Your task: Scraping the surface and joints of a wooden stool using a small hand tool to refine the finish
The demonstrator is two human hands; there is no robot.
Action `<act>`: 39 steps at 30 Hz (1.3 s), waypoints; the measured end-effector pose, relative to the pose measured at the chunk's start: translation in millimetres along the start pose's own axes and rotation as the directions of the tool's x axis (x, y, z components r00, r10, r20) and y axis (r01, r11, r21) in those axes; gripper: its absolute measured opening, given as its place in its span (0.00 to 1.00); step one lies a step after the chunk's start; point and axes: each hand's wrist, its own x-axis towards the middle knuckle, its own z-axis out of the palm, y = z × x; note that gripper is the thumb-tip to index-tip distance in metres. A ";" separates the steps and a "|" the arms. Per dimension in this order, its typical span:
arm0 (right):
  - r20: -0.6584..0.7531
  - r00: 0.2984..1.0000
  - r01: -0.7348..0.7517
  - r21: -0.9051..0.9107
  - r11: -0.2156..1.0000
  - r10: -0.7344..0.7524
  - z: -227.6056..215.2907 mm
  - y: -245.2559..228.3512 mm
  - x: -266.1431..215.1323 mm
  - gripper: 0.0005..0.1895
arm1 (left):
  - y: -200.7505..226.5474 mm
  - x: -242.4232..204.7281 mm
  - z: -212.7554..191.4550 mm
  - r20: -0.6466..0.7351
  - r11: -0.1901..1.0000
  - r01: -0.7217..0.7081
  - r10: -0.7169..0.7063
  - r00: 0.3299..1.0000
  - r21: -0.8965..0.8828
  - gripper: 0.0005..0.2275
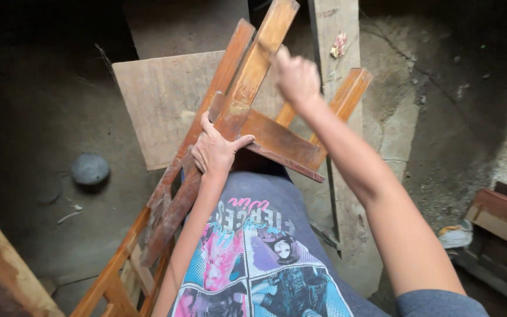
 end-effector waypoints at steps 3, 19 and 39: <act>0.040 0.995 0.090 0.117 0.989 -0.096 -27.9 -35.9 -50.7 0.13 | -1.9 -1.9 -0.2 -0.028 1.000 -0.027 0.027 0.999 -0.002 0.48; 0.118 0.992 -0.075 0.227 0.971 0.049 -0.2 -35.9 -46.3 0.14 | -6.1 2.3 7.8 -0.008 0.993 0.016 -0.015 1.000 0.116 0.47; 0.347 0.678 -0.531 0.840 0.106 0.648 49.2 -43.3 -201.3 0.13 | -31.4 60.5 35.9 0.242 -0.066 -0.939 0.970 0.019 0.339 0.29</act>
